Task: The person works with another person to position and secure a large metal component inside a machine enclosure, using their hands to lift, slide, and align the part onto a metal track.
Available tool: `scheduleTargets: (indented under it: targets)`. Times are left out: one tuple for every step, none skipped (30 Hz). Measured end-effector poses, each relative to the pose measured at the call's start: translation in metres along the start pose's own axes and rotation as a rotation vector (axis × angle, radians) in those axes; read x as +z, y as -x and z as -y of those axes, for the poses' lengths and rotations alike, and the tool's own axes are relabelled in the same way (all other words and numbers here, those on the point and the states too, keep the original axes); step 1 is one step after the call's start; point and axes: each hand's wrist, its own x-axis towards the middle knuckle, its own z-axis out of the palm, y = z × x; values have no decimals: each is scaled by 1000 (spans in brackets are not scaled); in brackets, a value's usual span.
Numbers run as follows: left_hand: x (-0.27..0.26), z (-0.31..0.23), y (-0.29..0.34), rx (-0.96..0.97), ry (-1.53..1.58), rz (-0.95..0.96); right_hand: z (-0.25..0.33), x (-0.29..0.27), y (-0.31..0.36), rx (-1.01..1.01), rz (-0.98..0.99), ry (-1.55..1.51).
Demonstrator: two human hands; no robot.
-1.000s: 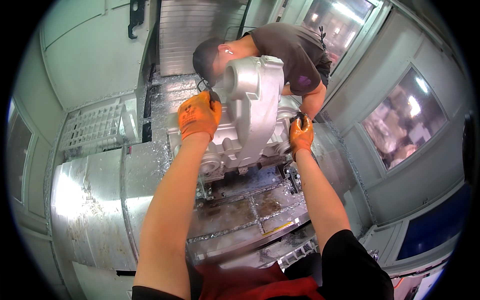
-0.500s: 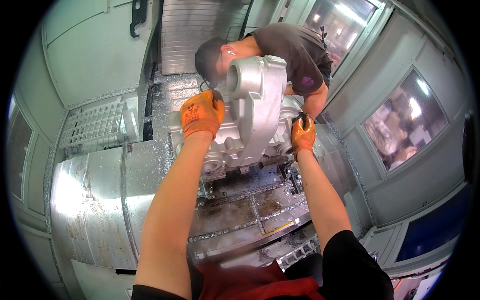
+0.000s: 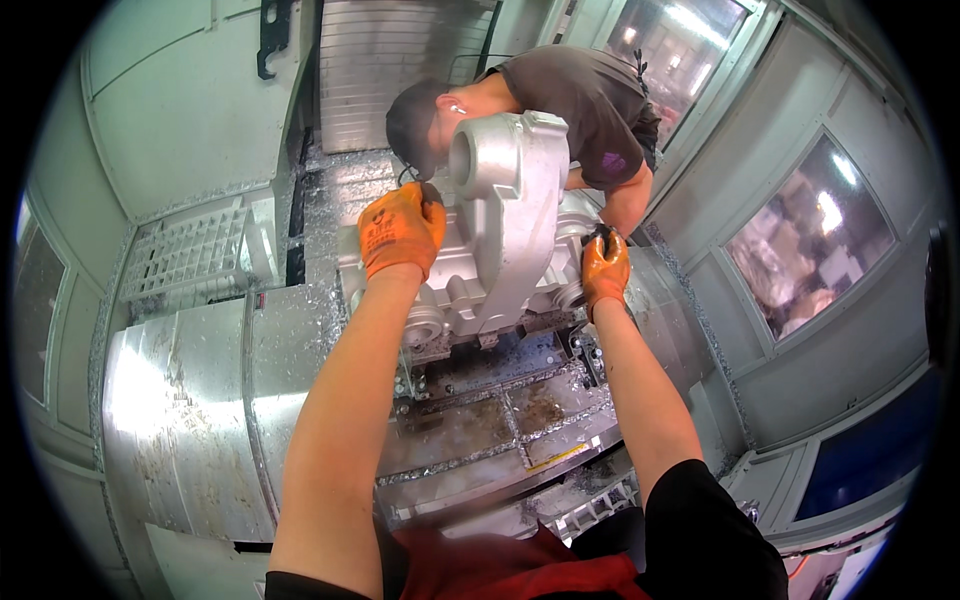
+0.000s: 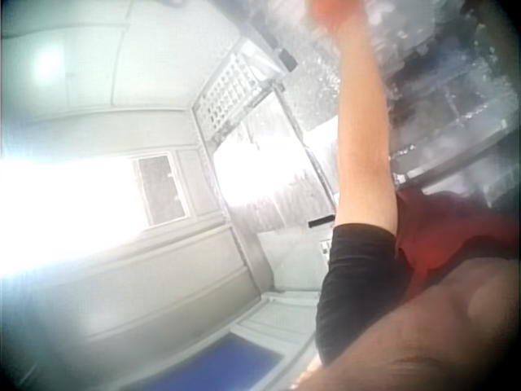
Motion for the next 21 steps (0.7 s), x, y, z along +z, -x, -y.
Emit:
scheduleTargets:
  targets:
    - [3,1,0,12,0,-10,-3,-1,-1,-4,-4,8]
    - [4,2,0,17,-13,-28,-1,-1,-1,-3,2,15]
    - [6,4,0,23,-26,-46,1,-1,0,-2,7,24]
    - [7,5,0,29,-38,-63,3,-1,0,0,12,32]
    - [7,4,0,21,-33,-58,5,-2,0,-5,16,27]
    - [6,4,0,14,-28,-53,8,-3,0,-9,19,22]
    - [6,4,0,6,-24,-48,11,-4,1,-13,23,17]
    - [6,4,0,2,-18,-43,13,-5,3,-3,22,-8]
    - [6,4,0,-2,-13,-40,17,-6,5,7,22,-34]
    - [7,4,0,-7,-8,-36,18,-6,6,17,22,-60]
    - [7,3,0,0,-19,-37,13,-5,4,-1,3,-38]
    - [7,2,0,7,-30,-38,9,-5,3,-7,1,-35]
    - [7,1,0,14,-41,-39,5,-5,1,-13,-1,-33]
    - [6,1,0,14,-40,-33,6,-4,2,-20,1,-34]
    - [5,1,1,13,-38,-27,9,-5,3,-9,4,-4]
    - [4,1,0,12,-37,-21,8,-5,4,-17,11,-8]
    - [5,1,0,11,-44,-21,7,-5,3,-24,16,-10]
    - [5,1,0,10,-51,-21,6,-5,2,-32,22,-12]
    - [5,1,-1,10,-58,-22,5,-4,1,-29,22,0]
    - [6,1,-1,7,-59,-17,3,-2,0,-27,23,13]
    - [6,0,-1,5,-61,-12,1,-1,0,-24,25,25]
